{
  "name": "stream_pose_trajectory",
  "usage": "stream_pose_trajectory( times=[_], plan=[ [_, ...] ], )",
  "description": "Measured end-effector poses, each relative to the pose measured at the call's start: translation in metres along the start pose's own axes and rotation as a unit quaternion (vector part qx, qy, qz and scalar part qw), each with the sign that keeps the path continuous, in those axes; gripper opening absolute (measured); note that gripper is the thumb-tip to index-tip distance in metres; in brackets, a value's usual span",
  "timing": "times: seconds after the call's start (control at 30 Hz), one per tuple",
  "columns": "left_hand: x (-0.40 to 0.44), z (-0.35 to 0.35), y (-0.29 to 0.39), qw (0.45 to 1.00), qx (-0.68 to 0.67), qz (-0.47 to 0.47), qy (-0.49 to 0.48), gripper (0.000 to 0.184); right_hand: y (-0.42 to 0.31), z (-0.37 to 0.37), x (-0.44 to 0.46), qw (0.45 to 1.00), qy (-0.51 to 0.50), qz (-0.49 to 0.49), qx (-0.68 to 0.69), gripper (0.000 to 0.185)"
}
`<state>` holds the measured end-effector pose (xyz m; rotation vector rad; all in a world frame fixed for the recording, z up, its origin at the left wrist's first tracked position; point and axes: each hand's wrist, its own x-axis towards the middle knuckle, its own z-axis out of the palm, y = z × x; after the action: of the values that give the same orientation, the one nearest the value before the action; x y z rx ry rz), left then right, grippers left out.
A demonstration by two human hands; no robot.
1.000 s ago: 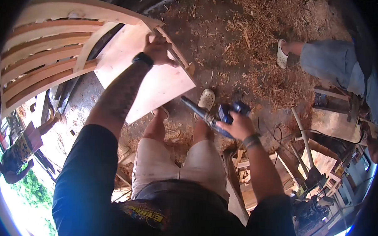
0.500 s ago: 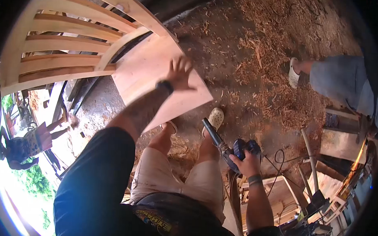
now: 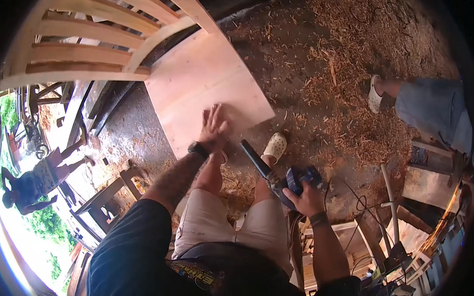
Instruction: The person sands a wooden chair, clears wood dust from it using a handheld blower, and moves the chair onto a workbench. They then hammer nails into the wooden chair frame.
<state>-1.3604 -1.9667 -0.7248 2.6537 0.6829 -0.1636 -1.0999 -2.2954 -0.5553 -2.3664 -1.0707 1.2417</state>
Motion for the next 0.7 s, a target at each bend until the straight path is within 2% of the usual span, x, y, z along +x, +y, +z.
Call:
stream_pose_trajectory(
  times=[0.03, 0.07, 0.13, 0.17, 0.3, 0.43, 0.5, 0.57, 0.7],
  plan=[
    [0.007, -0.017, -0.004, 1.000, -0.004, -0.010, -0.006, 0.052, -0.013, -0.007, 0.003, 1.000, 0.001, -0.017, -0.016, 0.066],
    [0.013, -0.024, -0.018, 0.998, -0.033, 0.019, 0.046, 0.055, -0.022, -0.007, 0.007, 1.000, 0.003, 0.000, 0.006, 0.065],
    [0.024, -0.061, -0.032, 0.993, -0.106, 0.019, 0.056, 0.064, -0.035, -0.006, 0.011, 0.998, 0.011, 0.032, 0.048, 0.062],
    [0.031, -0.076, -0.036, 0.995, -0.093, 0.005, 0.037, 0.068, -0.035, 0.000, 0.012, 0.996, 0.045, 0.071, 0.023, 0.060],
    [0.053, -0.130, -0.052, 0.996, -0.081, -0.037, -0.004, 0.091, -0.046, -0.005, 0.030, 0.969, 0.112, 0.119, 0.186, 0.061],
    [0.075, -0.164, -0.069, 0.996, -0.055, -0.062, -0.035, 0.113, -0.070, -0.020, 0.043, 0.975, 0.083, 0.139, 0.151, 0.058],
    [0.080, -0.177, -0.078, 0.996, -0.061, -0.056, -0.027, 0.123, -0.078, -0.019, 0.048, 0.977, 0.082, 0.118, 0.159, 0.058],
    [0.083, -0.185, -0.089, 0.997, -0.064, -0.036, -0.022, 0.127, -0.083, -0.014, 0.048, 0.982, 0.092, 0.065, 0.150, 0.058],
    [0.092, -0.191, -0.108, 0.998, -0.049, -0.020, -0.040, 0.131, -0.120, -0.006, 0.066, 0.995, 0.041, 0.010, 0.091, 0.064]
  ],
)
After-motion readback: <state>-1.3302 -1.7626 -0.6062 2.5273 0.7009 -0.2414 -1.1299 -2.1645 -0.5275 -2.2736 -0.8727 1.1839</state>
